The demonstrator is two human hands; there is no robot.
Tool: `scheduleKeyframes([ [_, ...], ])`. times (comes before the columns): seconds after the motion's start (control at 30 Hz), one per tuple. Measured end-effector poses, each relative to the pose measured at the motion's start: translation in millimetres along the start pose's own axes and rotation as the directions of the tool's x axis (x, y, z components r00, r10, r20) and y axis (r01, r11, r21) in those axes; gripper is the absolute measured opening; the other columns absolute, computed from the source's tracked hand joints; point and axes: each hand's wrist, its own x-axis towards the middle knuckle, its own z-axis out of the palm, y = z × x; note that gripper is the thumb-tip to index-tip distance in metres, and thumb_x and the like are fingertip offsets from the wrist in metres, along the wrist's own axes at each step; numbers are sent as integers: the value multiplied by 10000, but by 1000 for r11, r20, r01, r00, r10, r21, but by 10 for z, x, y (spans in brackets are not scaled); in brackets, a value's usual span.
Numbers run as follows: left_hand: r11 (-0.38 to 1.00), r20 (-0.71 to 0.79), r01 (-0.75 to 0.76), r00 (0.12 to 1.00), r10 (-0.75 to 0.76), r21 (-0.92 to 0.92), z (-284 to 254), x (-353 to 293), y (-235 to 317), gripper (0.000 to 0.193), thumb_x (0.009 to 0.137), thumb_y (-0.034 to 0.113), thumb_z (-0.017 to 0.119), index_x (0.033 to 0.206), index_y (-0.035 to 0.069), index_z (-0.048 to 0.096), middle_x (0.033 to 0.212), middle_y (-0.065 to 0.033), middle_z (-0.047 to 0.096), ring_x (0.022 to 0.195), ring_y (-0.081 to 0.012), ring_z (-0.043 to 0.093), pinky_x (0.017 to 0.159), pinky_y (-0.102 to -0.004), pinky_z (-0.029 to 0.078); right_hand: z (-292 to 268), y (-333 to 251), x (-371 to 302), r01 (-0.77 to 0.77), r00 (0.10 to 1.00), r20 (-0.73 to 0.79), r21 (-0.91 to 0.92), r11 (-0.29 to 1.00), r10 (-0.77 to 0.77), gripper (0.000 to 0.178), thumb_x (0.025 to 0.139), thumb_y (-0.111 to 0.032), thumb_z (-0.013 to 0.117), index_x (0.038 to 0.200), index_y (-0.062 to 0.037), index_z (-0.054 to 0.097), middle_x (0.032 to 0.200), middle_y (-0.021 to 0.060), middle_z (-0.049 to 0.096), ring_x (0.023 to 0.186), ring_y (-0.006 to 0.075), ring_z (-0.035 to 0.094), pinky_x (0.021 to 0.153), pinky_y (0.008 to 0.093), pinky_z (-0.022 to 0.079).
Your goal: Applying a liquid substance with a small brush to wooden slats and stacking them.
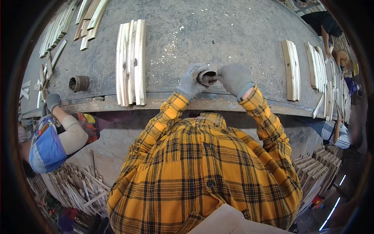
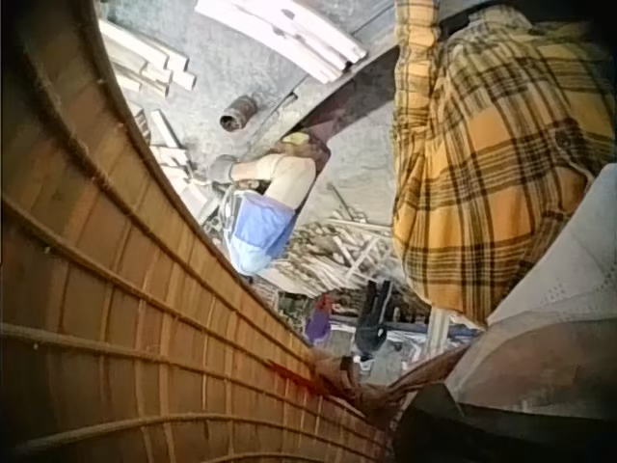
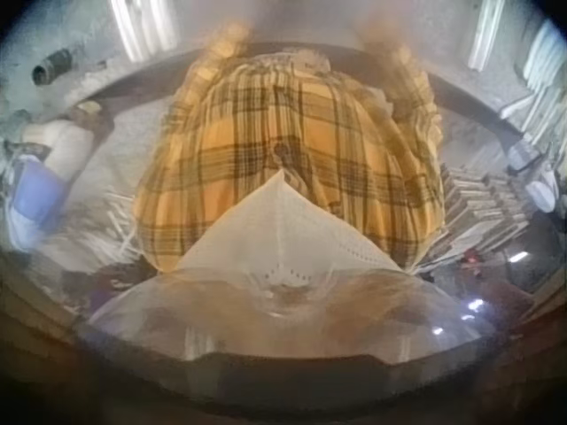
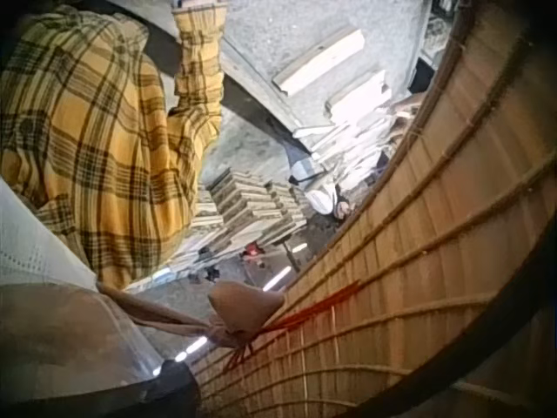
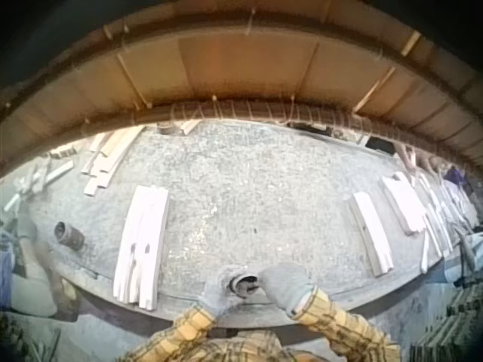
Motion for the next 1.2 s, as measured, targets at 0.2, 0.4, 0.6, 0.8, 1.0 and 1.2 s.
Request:
scheduleKeyframes([
  [0.2, 999, -81, -19, 996, 23, 48, 5, 58, 29, 572, 579, 147, 778, 1088, 111, 518, 1052, -101, 524, 955, -274, 545, 818, -341, 481, 57, -99, -177, 15, 996, -87, -121, 993, -25, 168, 788, -100, 529, 889, -113, 663, 795, 124, 641, 764, 288, 641, 651, 380, 519],
  [0.4, 997, -75, -73, 994, 75, 24, 76, 98, -24, 566, 586, 177, 780, 1083, 105, 519, 1044, -102, 534, 968, -279, 540, 823, -340, 477, 123, -41, -171, 43, 991, -123, -117, 992, -58, 155, 780, -150, 566, 840, -70, 684, 832, 119, 660, 787, 259, 653, 659, 355, 525],
  [0.6, 998, -53, -43, 998, 45, 38, 116, 145, 22, 576, 579, 182, 779, 1091, 103, 526, 1056, -106, 528, 976, -282, 534, 842, -353, 464, 75, 43, -188, 37, 994, -102, -125, 991, -50, 157, 793, -121, 545, 844, -72, 685, 815, 125, 662, 759, 267, 657, 635, 354, 529],
  [0.8, 998, -118, -51, 991, 56, 46, 197, 192, -45, 612, 563, 190, 781, 1120, 108, 541, 1050, -111, 533, 986, -285, 536, 847, -363, 455, 158, 99, -116, -51, 965, -259, -35, 998, 40, 147, 781, -116, 553, 856, -46, 658, 778, 109, 644, 725, 255, 653, 584, 337, 527],
  [1.0, 996, -333, 64, 942, -42, 56, 457, 255, 87, 575, 554, 159, 776, 1073, 96, 538, 1007, -111, 518, 954, -290, 529, 807, -362, 464, 734, -220, -254, -240, 809, -573, -117, 964, 132, 279, 735, -111, 558, 1001, -28, 556, 793, 48, 517, 712, 197, 579, 551, 287, 497],
  [1.2, 997, -307, 43, 952, -21, 65, 548, 319, -57, 604, 519, 146, 791, 1061, 93, 530, 1034, -115, 495, 952, -289, 526, 804, -351, 467, 738, -172, -458, -226, 843, -529, -173, 959, 103, 257, 725, -115, 550, 964, -20, 567, 783, 61, 497, 751, 207, 549, 564, 270, 472],
])
